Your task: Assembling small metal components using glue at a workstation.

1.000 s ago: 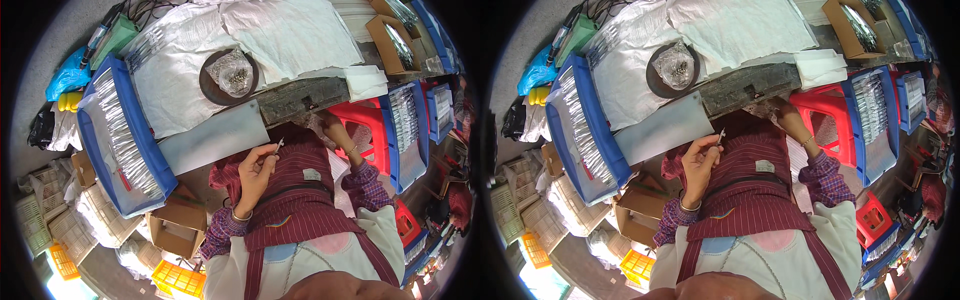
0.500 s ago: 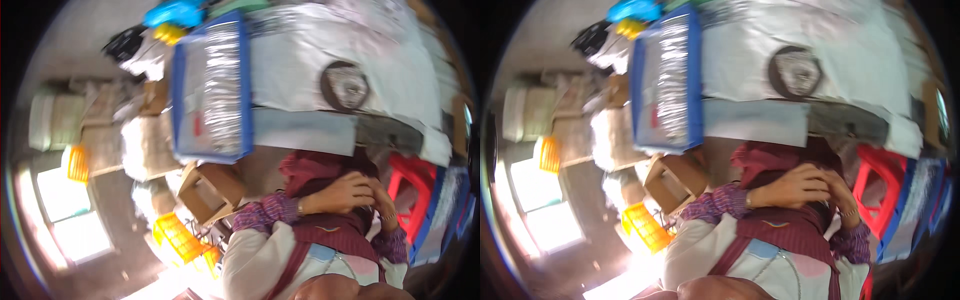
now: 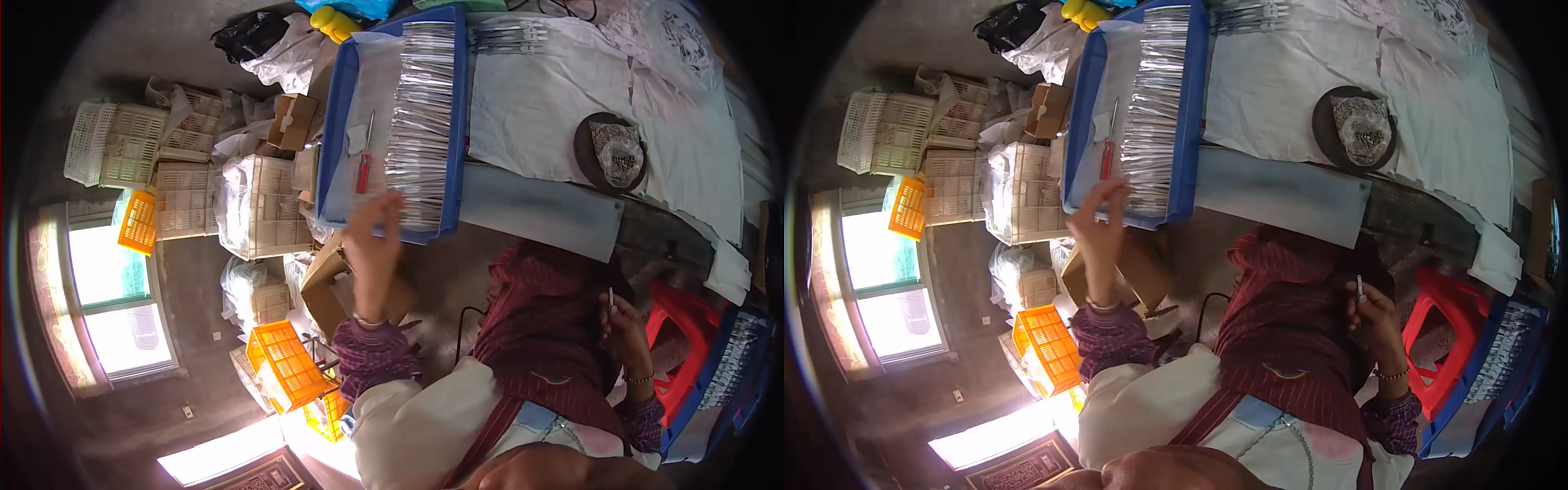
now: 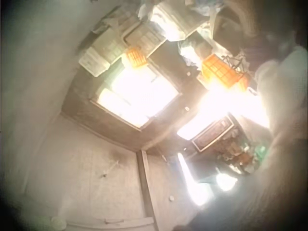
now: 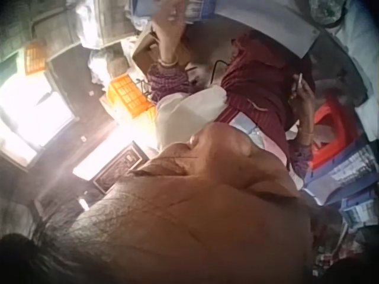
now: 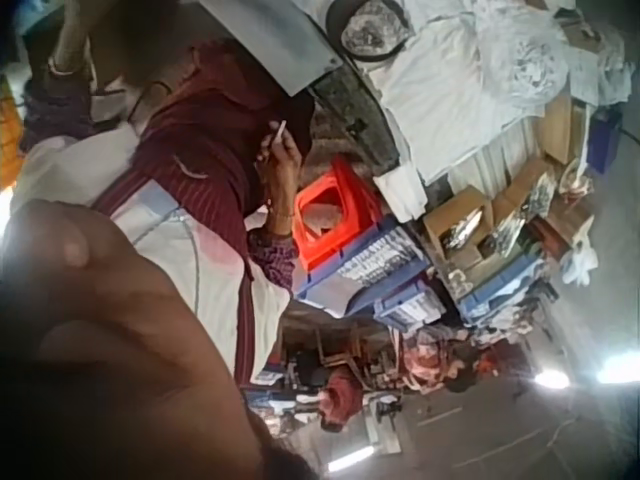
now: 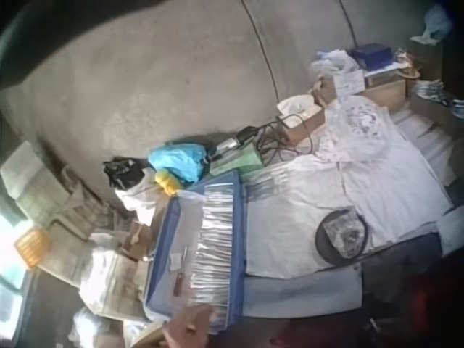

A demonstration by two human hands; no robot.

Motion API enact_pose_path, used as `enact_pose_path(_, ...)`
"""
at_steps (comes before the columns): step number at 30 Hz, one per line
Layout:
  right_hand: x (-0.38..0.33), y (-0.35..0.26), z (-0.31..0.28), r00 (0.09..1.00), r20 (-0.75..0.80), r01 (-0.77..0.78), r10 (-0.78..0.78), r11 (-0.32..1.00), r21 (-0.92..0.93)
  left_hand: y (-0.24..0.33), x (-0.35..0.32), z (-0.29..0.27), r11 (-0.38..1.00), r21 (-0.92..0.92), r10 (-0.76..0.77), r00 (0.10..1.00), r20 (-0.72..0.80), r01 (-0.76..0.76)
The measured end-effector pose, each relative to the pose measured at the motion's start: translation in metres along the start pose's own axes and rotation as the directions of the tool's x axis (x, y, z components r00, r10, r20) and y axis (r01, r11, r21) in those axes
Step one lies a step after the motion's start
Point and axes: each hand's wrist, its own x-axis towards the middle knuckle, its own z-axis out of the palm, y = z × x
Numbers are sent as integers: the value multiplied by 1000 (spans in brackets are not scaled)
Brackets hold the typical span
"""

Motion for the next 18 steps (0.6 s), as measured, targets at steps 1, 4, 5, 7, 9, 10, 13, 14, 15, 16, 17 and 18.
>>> enact_pose_path(1, 0, 0, 2, 1000, 8, 8, -8, 1000, 1, -15, 3, -13, 992, 127, -16, 1000, 27, 12)
enact_pose_path(4, 2, -4, 6, 999, 33, 5, -5, 1000, -6, -48, 3, -24, 968, 224, -140, 983, 122, 110)
enact_pose_path(5, 2, -6, 7, 999, 37, -3, 3, 1000, -6, -52, 4, -24, 962, 195, -232, 951, 205, 193)
enact_pose_path(7, -2, -10, 10, 1000, 18, -6, 6, 1000, -15, -53, 3, -20, 955, 213, -258, 929, 265, 204)
enact_pose_path(9, -5, -9, 8, 999, -36, 3, -4, 1000, -10, -50, 7, -10, 958, 210, -259, 901, 348, 194)
enact_pose_path(10, -6, -6, 5, 1000, -28, 10, -10, 1000, 9, -46, 7, -9, 961, 218, -237, 916, 324, 171)
enact_pose_path(13, -5, -2, 1, 999, -32, 15, -14, 1000, 27, -56, 1, -15, 978, 156, -180, 936, 301, 138)
enact_pose_path(14, -3, -3, 3, 1000, 1, 4, -4, 1000, 21, -55, 0, -21, 976, 173, -186, 925, 332, 134)
enact_pose_path(15, -3, -4, 5, 999, -37, 7, -7, 1000, 20, -55, 1, -24, 975, 182, -189, 910, 369, 129)
enact_pose_path(16, -2, -5, 7, 999, -35, -13, 14, 1000, 27, -55, 3, -26, 961, 197, -258, 879, 401, 192)
enact_pose_path(17, -3, -6, 10, 999, -29, -36, 37, 999, 34, -52, 7, -26, 956, 202, -280, 859, 428, 212)
enact_pose_path(18, -4, -8, 11, 998, -51, -37, 39, 999, 34, -49, 10, -25, 950, 210, -305, 838, 453, 232)
